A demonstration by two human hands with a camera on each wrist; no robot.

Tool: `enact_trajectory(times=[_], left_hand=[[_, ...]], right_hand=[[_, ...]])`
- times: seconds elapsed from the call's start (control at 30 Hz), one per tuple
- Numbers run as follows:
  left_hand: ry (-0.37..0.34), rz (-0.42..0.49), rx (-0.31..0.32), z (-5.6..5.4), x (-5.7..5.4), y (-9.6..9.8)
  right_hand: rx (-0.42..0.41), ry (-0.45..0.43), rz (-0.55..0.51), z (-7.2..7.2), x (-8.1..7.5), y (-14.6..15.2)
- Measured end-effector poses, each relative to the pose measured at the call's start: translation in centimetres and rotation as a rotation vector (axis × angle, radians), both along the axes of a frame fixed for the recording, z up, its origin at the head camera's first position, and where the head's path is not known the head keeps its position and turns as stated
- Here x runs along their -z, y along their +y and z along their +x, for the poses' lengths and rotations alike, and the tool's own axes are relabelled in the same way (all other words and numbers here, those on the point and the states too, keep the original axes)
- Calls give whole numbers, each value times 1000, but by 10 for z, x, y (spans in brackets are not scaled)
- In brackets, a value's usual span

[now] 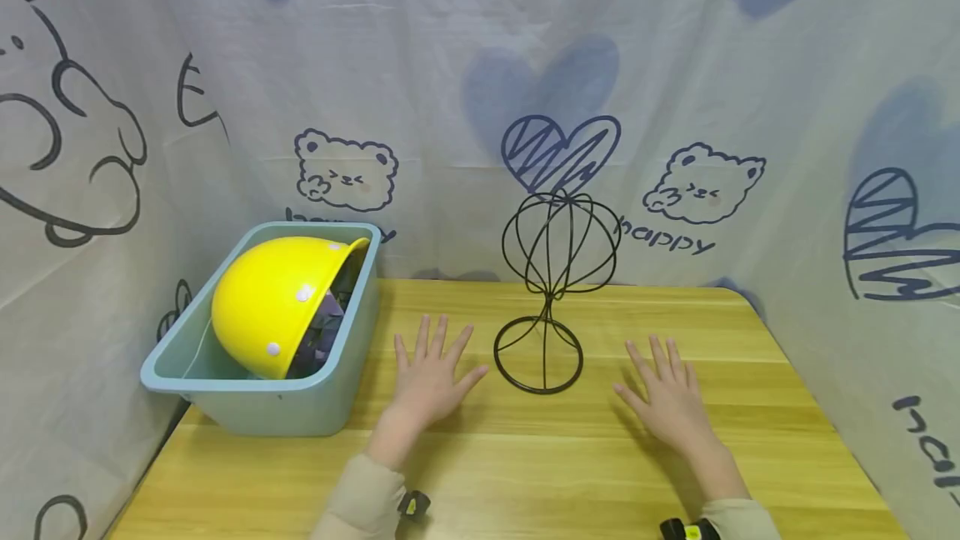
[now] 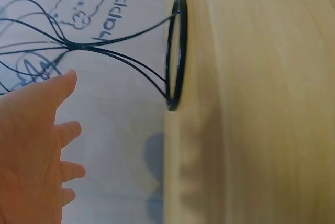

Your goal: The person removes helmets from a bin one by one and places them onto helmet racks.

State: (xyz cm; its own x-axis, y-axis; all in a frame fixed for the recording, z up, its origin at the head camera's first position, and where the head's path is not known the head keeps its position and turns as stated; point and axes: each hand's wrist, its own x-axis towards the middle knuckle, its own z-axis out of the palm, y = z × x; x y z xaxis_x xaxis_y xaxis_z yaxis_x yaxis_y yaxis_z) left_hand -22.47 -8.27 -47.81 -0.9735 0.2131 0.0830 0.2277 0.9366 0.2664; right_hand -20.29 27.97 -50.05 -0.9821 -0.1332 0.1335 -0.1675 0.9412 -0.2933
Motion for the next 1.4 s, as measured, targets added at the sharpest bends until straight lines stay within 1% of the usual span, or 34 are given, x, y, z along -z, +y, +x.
enact_trajectory(times=[0.07,0.17,0.27,0.37,0.47,0.6,0.67,0.8,0.87,0.97,1.03,1.1,1.23,1.3,1.4], left_hand=[[4,-30,12,4,-6,-1],[29,-60,43,11,-17,-4],[64,-88,79,20,-31,-8],[100,-75,119,29,-44,-14],[172,-62,160,38,-58,-23],[305,-60,191,49,-76,-38],[375,-59,197,54,-84,-47],[484,-62,194,64,-96,-65],[538,-47,192,69,-102,-75],[617,-21,182,76,-109,-90],[666,-7,158,80,-113,-100],[702,1,123,86,-117,-110],[751,3,35,97,-122,-131],[780,-7,3,101,-123,-143],[831,-31,-28,105,-122,-164]], right_hand=[[-4,8,1,1,-3,0],[-9,38,10,1,-10,1],[-20,88,27,0,-18,1],[-46,164,34,0,-29,1],[-68,249,22,2,-41,2],[-97,388,-7,4,-60,4],[-127,492,-29,4,-70,4],[-192,713,-73,2,-87,-1],[-224,812,-96,1,-95,-4],[-260,889,-122,1,-105,-10],[-291,929,-134,2,-112,-17],[-335,972,-151,2,-118,-25],[-439,1062,-206,1,-126,-44],[-490,1086,-233,0,-129,-55],[-557,1095,-252,-1,-134,-72]])
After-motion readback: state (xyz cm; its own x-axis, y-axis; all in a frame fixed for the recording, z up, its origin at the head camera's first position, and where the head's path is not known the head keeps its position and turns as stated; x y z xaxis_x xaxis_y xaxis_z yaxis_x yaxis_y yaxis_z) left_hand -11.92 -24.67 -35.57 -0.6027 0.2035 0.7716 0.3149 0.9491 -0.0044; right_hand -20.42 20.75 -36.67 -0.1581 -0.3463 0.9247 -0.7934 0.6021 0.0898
